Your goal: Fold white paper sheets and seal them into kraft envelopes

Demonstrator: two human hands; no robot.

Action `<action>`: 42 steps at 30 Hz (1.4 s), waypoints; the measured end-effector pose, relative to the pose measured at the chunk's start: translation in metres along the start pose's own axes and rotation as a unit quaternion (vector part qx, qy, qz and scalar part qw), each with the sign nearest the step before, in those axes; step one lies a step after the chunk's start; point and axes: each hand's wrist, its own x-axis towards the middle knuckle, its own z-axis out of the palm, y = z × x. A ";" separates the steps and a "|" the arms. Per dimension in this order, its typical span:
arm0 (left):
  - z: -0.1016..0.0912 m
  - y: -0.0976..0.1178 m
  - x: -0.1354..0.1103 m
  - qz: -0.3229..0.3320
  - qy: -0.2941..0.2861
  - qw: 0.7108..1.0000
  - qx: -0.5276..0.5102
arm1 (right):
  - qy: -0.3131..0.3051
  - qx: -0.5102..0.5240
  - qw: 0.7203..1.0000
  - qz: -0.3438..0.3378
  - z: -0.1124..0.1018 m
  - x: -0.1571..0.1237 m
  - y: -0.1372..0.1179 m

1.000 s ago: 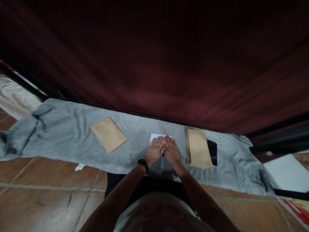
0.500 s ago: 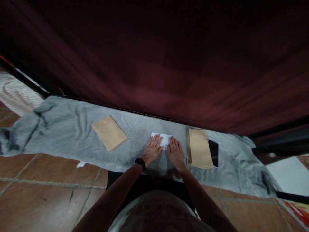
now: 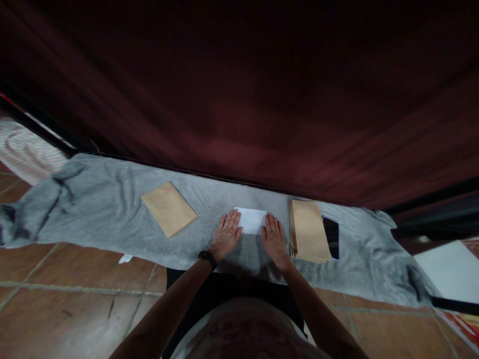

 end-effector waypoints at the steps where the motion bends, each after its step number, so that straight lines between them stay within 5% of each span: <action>1: 0.000 0.000 0.000 0.000 -0.001 1.000 0.000 | 0.003 0.006 1.000 -0.005 -0.001 0.003 -0.003; 9: -0.003 0.001 0.000 0.007 0.003 1.000 0.007 | -0.034 0.046 0.996 -0.072 0.005 0.029 -0.035; 23: 0.010 0.034 0.030 0.046 0.002 0.998 -0.032 | -0.038 0.020 0.996 -0.078 0.015 0.024 -0.030; 42: 0.010 0.001 0.017 -0.012 0.019 1.000 -0.001 | 0.014 0.019 0.999 -0.023 0.009 0.012 -0.010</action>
